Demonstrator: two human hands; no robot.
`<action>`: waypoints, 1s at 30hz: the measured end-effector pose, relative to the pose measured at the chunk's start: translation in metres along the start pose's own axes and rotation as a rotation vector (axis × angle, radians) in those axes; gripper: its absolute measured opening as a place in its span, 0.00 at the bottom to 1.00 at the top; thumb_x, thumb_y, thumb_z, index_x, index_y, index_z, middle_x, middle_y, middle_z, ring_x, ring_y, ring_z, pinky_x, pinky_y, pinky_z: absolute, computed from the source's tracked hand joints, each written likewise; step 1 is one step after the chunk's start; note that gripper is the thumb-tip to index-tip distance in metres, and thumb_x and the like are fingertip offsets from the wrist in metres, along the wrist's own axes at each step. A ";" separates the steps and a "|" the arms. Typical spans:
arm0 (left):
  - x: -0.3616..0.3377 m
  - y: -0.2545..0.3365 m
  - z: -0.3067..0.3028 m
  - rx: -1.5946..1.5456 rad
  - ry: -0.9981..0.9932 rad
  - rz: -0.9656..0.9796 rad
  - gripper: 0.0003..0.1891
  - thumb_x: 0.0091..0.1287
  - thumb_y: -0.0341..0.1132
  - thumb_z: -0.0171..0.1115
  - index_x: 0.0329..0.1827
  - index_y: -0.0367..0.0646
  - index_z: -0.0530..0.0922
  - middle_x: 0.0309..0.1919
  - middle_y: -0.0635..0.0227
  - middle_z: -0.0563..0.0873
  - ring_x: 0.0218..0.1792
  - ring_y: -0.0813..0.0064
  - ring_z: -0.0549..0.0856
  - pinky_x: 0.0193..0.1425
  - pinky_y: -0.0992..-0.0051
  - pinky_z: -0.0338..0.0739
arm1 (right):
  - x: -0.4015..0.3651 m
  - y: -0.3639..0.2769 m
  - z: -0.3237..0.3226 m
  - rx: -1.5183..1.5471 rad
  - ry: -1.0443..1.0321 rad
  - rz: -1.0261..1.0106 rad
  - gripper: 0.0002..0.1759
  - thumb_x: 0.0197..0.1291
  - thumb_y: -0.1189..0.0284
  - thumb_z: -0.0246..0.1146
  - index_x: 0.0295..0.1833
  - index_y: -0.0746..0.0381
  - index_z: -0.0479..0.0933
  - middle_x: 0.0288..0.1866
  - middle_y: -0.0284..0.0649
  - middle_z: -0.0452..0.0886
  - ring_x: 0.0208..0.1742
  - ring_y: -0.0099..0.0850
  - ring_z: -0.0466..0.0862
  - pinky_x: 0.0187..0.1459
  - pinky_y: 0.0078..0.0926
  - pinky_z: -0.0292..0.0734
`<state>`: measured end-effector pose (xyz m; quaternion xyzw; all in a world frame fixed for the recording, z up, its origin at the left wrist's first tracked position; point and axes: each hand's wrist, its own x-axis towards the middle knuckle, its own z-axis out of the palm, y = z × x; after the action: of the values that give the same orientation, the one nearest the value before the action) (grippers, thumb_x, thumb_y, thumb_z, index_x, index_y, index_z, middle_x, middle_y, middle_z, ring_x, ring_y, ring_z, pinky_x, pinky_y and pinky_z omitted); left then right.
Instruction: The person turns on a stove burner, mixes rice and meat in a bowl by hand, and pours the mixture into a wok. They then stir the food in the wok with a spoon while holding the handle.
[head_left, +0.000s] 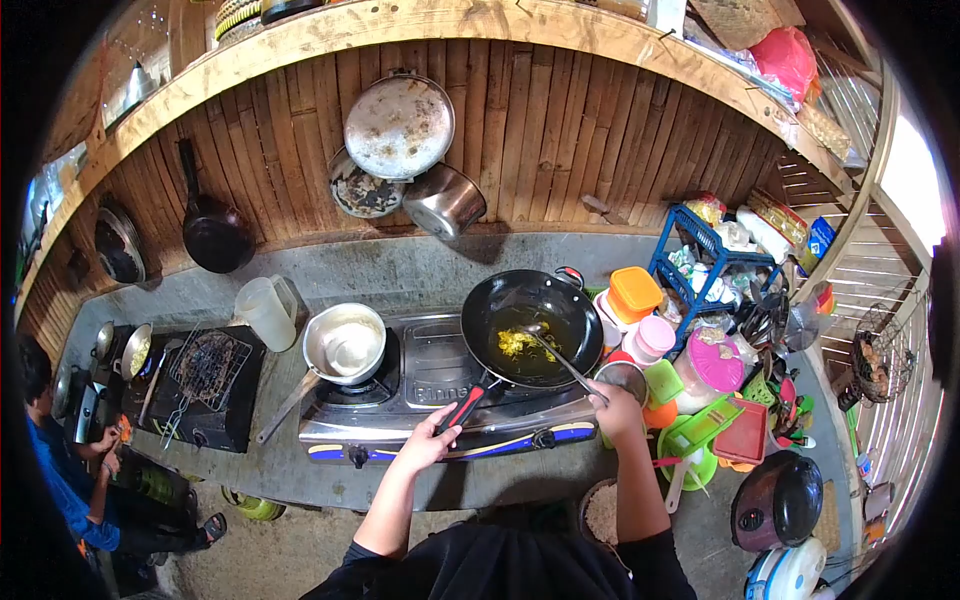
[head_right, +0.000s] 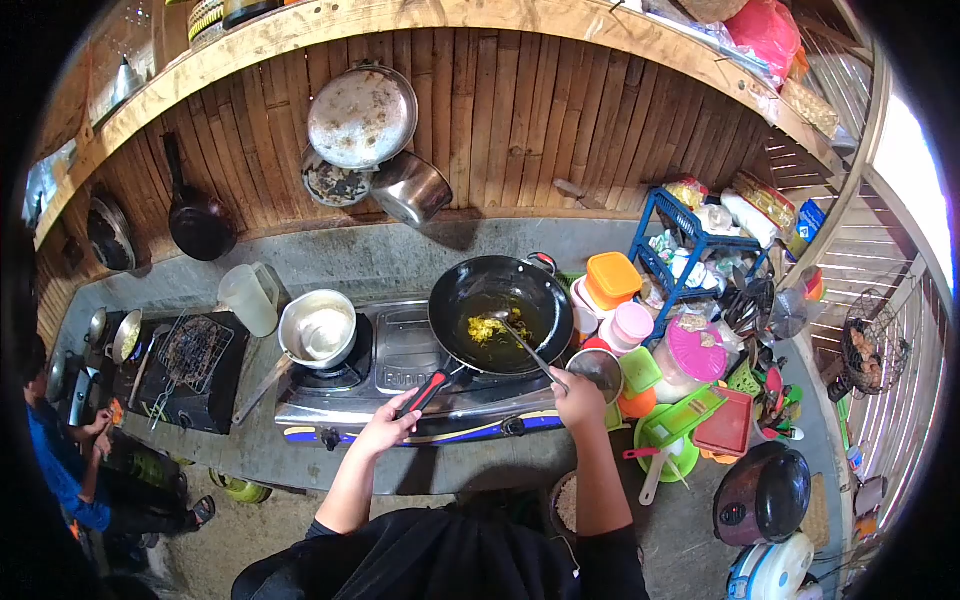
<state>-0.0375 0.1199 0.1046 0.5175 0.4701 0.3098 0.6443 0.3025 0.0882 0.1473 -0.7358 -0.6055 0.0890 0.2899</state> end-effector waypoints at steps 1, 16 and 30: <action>0.000 0.001 0.000 0.006 0.008 0.001 0.27 0.64 0.33 0.60 0.67 0.56 0.64 0.22 0.78 0.73 0.17 0.88 0.67 0.20 0.85 0.61 | 0.004 -0.001 0.006 0.022 0.006 0.006 0.17 0.54 0.67 0.60 0.51 0.46 0.78 0.43 0.43 0.81 0.45 0.42 0.80 0.48 0.37 0.74; 0.003 -0.004 -0.002 0.030 0.000 0.031 0.28 0.63 0.34 0.61 0.67 0.57 0.64 0.21 0.77 0.74 0.17 0.88 0.68 0.20 0.84 0.63 | -0.032 -0.009 -0.078 -0.156 -0.023 -0.053 0.16 0.51 0.72 0.62 0.48 0.51 0.80 0.37 0.47 0.82 0.37 0.44 0.82 0.40 0.36 0.76; 0.000 -0.001 0.000 0.035 0.006 0.020 0.27 0.64 0.34 0.60 0.67 0.57 0.64 0.21 0.78 0.73 0.17 0.88 0.68 0.20 0.85 0.63 | -0.030 0.000 -0.041 -0.133 -0.080 -0.005 0.16 0.52 0.70 0.62 0.49 0.54 0.79 0.39 0.46 0.82 0.41 0.42 0.82 0.43 0.34 0.75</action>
<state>-0.0379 0.1195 0.1032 0.5325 0.4720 0.3096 0.6307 0.3152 0.0465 0.1741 -0.7476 -0.6232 0.0771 0.2162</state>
